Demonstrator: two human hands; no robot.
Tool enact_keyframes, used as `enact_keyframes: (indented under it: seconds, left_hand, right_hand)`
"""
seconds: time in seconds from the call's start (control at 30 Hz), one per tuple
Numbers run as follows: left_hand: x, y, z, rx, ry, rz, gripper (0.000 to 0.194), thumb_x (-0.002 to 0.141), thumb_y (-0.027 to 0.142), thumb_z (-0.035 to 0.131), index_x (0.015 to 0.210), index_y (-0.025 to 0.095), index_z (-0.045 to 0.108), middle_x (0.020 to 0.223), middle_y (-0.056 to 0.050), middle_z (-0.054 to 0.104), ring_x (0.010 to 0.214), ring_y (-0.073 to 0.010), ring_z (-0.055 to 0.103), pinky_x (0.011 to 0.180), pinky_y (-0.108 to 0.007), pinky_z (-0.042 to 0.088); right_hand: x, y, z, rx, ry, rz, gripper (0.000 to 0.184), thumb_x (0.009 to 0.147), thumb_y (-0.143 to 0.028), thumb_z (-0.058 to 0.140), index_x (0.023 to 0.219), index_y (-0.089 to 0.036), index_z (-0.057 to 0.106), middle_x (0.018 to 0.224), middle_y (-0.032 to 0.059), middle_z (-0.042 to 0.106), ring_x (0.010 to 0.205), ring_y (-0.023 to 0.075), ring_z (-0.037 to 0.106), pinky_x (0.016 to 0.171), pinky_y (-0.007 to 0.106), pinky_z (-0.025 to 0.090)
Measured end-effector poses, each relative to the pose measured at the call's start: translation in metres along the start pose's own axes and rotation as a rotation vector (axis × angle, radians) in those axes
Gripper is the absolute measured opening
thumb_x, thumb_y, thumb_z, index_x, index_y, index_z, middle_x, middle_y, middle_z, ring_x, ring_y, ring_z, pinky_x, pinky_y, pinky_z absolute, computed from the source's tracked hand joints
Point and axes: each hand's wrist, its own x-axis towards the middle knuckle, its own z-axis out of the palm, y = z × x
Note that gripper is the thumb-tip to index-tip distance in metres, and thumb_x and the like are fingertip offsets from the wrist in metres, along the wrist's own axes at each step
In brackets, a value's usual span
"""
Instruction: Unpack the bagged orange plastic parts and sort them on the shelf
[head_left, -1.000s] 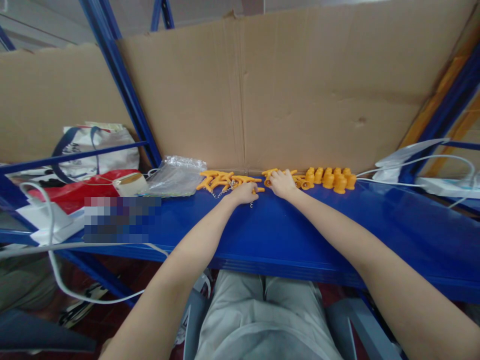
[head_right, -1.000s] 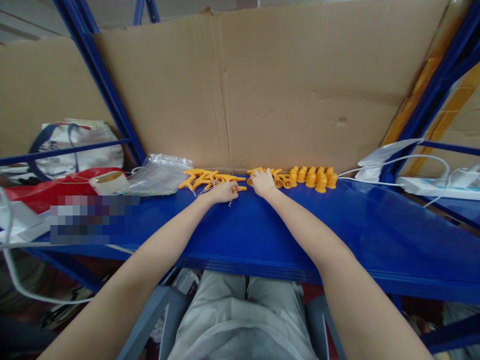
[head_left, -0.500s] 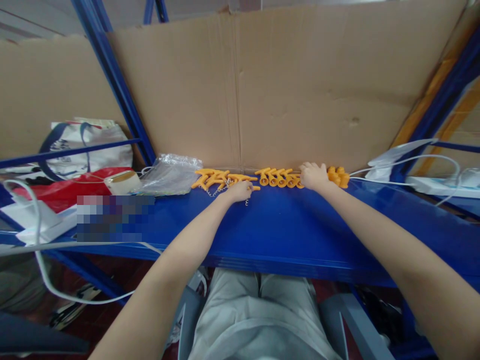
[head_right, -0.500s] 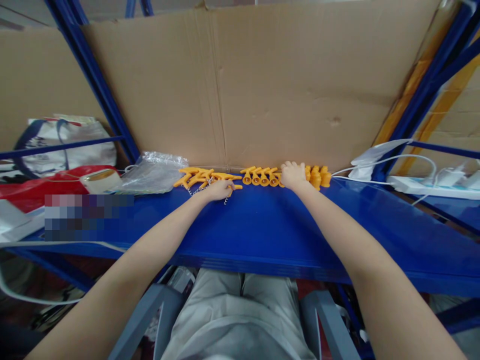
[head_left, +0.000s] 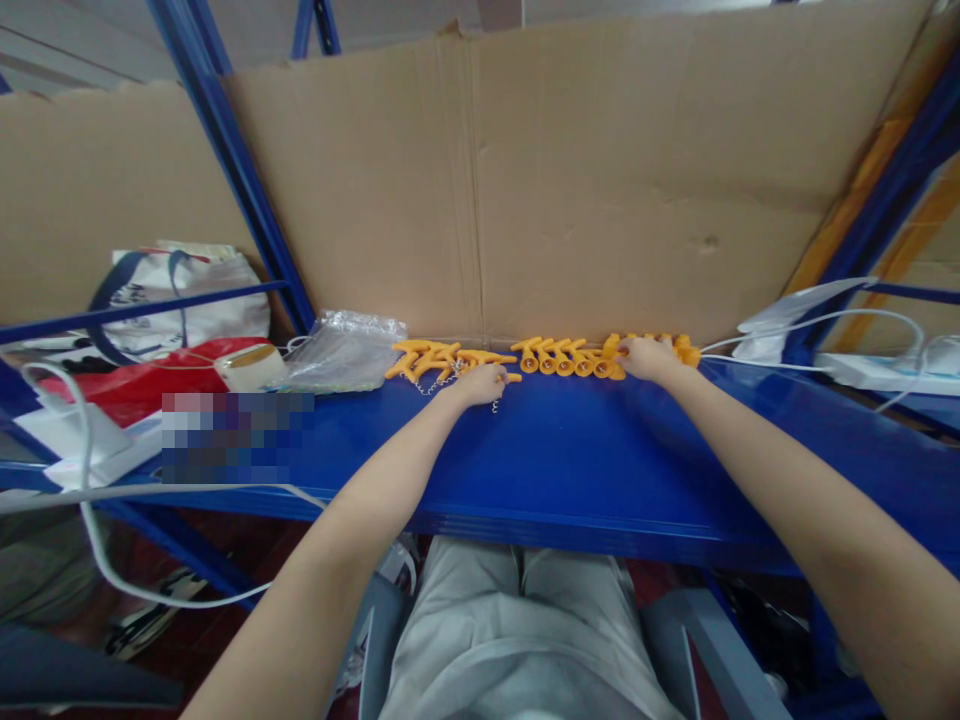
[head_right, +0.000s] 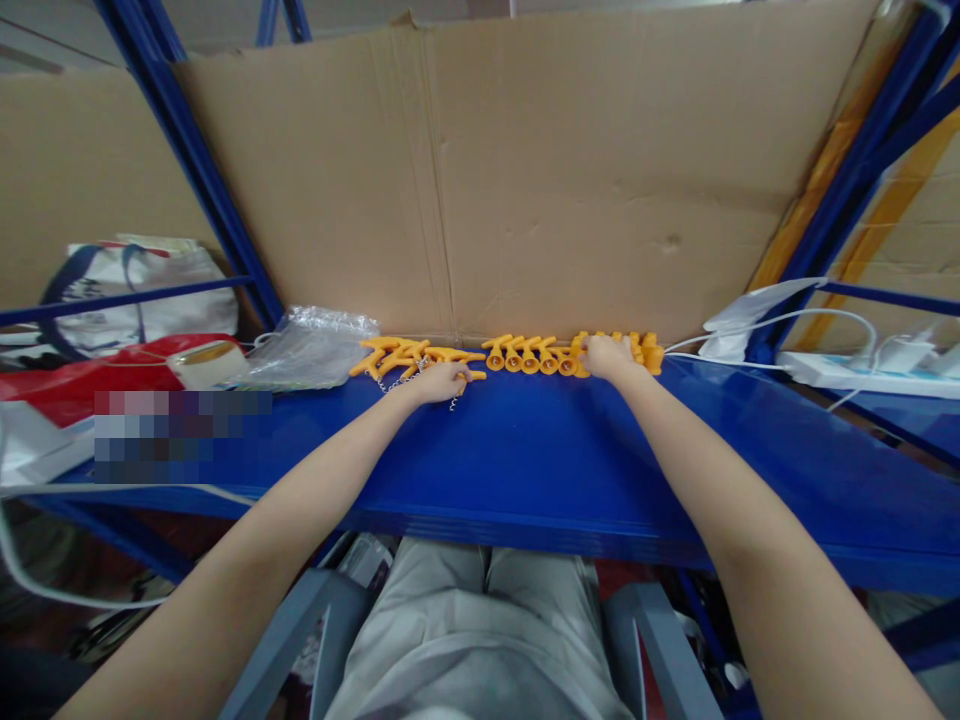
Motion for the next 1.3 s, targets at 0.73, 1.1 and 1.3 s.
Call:
enact_keyframes:
  seconds: [0.73,1.1,1.3]
  left_hand:
    - [-0.002,0.001,0.000,0.136,0.111,0.102,0.021,0.090,0.035,0.062,0.098,0.019,0.074,0.116,-0.010,0.069,0.113,-0.0267,0.063,0.096,-0.034,0.049]
    - [-0.010,0.001,-0.006,0.170,0.088,-0.044,0.048,0.089,0.057,0.060,0.120,0.022,0.070,0.127,-0.011,0.069,0.122,-0.0316,0.061,0.104,-0.040,0.044]
    - [-0.006,-0.005,-0.006,0.133,-0.030,0.014,0.034,0.093,0.029,0.052,0.121,0.024,0.071,0.126,-0.006,0.072,0.118,-0.0251,0.066,0.100,-0.032,0.048]
  right_hand:
    - [-0.031,0.004,-0.012,0.009,-0.005,-0.036,0.040,0.093,-0.033,0.045,0.112,-0.018,0.076,0.113,0.0176,0.074,0.113,0.0375,0.065,0.094,0.052,0.048]
    - [-0.023,0.009,-0.007,0.223,-0.041,-0.154,0.034,0.094,-0.026,0.047,0.105,-0.020,0.079,0.107,0.0112,0.077,0.102,0.0302,0.070,0.093,0.042,0.050]
    - [-0.027,0.003,-0.006,0.371,-0.055,-0.254,0.035,0.095,-0.029,0.052,0.122,-0.028,0.075,0.121,0.0065,0.074,0.110,0.0325,0.068,0.099,0.050,0.049]
